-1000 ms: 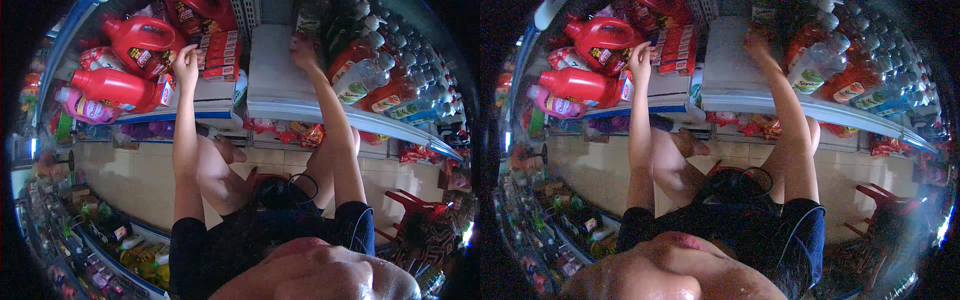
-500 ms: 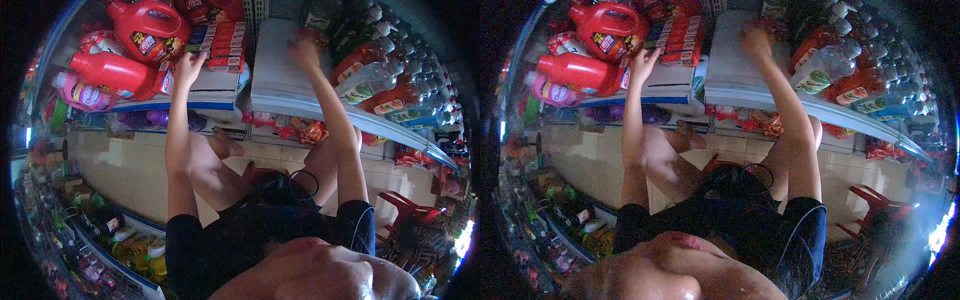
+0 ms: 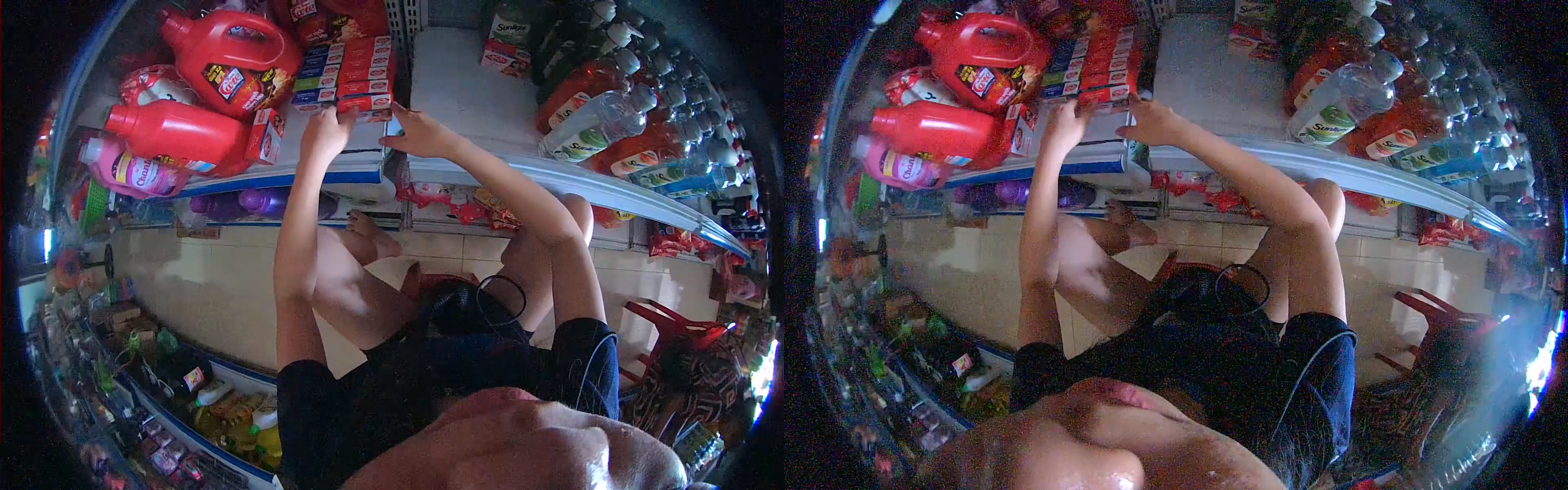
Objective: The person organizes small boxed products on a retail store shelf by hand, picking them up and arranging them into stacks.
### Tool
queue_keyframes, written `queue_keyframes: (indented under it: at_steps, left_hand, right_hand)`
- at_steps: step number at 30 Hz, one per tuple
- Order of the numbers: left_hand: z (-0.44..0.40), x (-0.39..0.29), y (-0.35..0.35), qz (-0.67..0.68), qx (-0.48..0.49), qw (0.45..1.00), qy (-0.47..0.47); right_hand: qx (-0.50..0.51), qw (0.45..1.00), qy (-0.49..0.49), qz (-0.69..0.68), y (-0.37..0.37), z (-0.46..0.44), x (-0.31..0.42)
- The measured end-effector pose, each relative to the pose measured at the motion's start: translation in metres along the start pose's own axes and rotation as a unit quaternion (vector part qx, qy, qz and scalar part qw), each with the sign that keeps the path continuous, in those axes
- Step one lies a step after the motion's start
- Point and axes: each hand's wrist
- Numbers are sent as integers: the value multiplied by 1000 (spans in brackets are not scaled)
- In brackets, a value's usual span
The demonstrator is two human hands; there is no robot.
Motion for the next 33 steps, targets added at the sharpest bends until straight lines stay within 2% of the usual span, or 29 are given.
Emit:
queue_keyframes:
  at_steps: [2,3,4,5,6,7,9,10,11,13,15,17,21,23,24,26,30,32,33]
  left_hand:
    - [6,-21,-4,-24,1,1000,4]
    - [8,-33,-5,-60,2,998,-7]
    - [10,-40,-4,-96,4,995,-18]
    - [8,-38,4,-79,-17,997,11]
    - [8,-44,7,-90,-18,996,15]
    - [8,-55,9,-101,-21,994,20]
    - [5,-66,21,-89,-15,995,37]
    - [-1,-69,30,-82,-13,995,48]
    - [-7,-74,41,-52,-24,996,65]
    - [-19,-82,58,-9,-25,994,109]
    - [-40,-78,80,5,-3,992,126]
    - [-57,-77,98,179,104,970,131]
    - [-74,-96,117,290,174,926,169]
    - [-82,-98,129,367,223,879,206]
    - [-83,-102,132,369,227,877,207]
    - [-85,-108,139,372,258,882,131]
    - [-88,-115,150,417,304,836,188]
    - [-92,-106,157,295,268,898,187]
    - [-91,-107,155,293,268,898,187]
  right_hand:
    - [-15,996,-26,-87,-21,6,14]
    - [-17,996,-24,-88,-24,5,10]
    - [10,999,-39,-16,-28,2,1]
    - [37,996,-54,56,-32,-1,-8]
    - [-70,992,-95,35,-29,2,-18]
    - [-72,992,-93,37,-40,5,-19]
    - [77,991,-9,113,-73,6,-20]
    - [101,993,63,9,-99,11,0]
    - [100,993,65,11,-100,13,-8]
    - [41,991,128,19,-107,18,-21]
    - [33,987,143,65,-114,20,-40]
    - [-20,997,67,45,-98,18,-96]
    - [-84,985,69,133,-90,32,-138]
    - [-193,977,76,45,-90,39,-145]
    - [-194,977,80,48,-90,42,-147]
    - [-172,978,112,26,-88,49,-150]
    - [-177,970,166,33,-90,43,-138]
    - [-207,947,241,-50,-86,37,-144]
    - [-208,947,241,-52,-88,35,-138]
Point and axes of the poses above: each hand's wrist, its own z-axis away from the middle knuckle, its own y-axis out of the palm, x = y × z, and after that the axes turned 9 degrees about z, right-handed
